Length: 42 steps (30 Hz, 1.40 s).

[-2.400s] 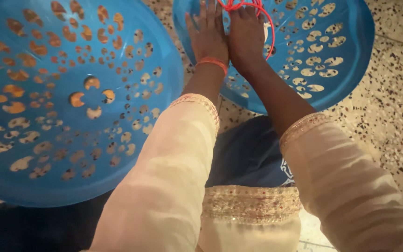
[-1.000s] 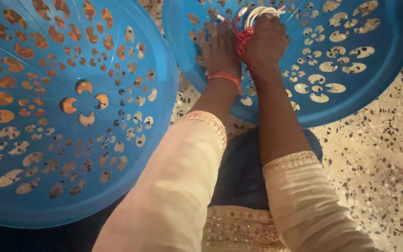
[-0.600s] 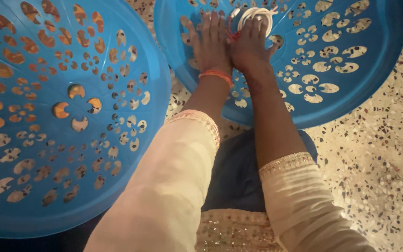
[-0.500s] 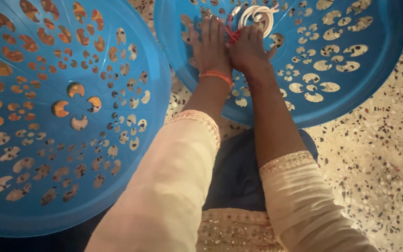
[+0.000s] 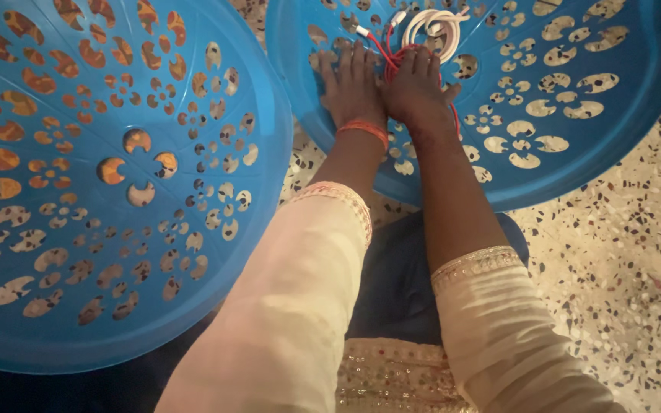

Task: The person sits on the floor and organizes tangled cables by hand. They untangle and coil a black cable, then a red cable, placing each into a blue basket. Finally, they begin handling a white cable.

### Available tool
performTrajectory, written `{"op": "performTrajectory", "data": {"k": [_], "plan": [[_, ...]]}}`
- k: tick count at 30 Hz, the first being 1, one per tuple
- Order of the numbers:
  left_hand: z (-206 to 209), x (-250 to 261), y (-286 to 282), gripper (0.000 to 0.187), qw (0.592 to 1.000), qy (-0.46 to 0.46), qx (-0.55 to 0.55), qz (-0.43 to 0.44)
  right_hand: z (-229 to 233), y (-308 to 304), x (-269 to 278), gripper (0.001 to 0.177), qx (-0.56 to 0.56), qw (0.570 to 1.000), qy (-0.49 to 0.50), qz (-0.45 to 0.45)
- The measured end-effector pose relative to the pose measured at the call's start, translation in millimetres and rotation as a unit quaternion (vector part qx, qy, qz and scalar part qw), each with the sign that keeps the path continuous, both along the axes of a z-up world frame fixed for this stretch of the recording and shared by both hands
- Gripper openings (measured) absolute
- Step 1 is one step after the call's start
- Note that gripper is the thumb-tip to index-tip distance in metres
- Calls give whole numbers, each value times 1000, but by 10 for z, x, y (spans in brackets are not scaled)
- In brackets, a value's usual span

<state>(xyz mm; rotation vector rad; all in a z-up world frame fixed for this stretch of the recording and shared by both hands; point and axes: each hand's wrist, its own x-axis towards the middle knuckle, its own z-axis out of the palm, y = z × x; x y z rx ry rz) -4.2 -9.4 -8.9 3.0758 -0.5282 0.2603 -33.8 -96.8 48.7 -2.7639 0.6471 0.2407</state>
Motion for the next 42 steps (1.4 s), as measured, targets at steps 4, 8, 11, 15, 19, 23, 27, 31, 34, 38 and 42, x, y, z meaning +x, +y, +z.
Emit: {"op": "performTrajectory", "data": {"k": [4, 8, 11, 15, 19, 23, 27, 31, 34, 38, 42], "plan": [[-29, -19, 8, 55, 999, -18, -38, -8, 87, 27, -32, 89, 0, 1000, -4, -3], [38, -45, 62, 57, 996, -50, -77, -16, 155, 52, -37, 86, -10, 1000, -18, -1], [226, -55, 92, 60, 997, -29, -69, -15, 194, 50, -27, 85, -15, 998, -66, 14], [561, -95, 167, 61, 998, -34, 50, 11, 213, 87, -7, 85, 11, 992, -125, 5], [844, -151, 296, 67, 994, -7, 104, 30, 246, 172, 25, 84, -21, 983, -182, 27], [961, -217, 402, 66, 994, -54, 87, 42, 307, 257, 27, 82, -55, 974, -219, 27], [1036, -234, 467, 63, 997, -63, 35, 33, 480, 323, -42, 77, -64, 960, -269, 44], [1177, -192, 547, 64, 995, -75, 45, 45, 713, 492, -110, 80, -68, 959, -268, 54], [1281, -154, 641, 62, 994, -84, 39, 53, 865, 624, -100, 81, -58, 958, -275, 60], [1384, -142, 830, 64, 996, -67, 9, 59, 1009, 810, -73, 80, -56, 959, -268, 72], [1425, -148, 1094, 64, 995, -70, 16, 73, 1080, 1071, -39, 76, -69, 966, -235, 81]]}}
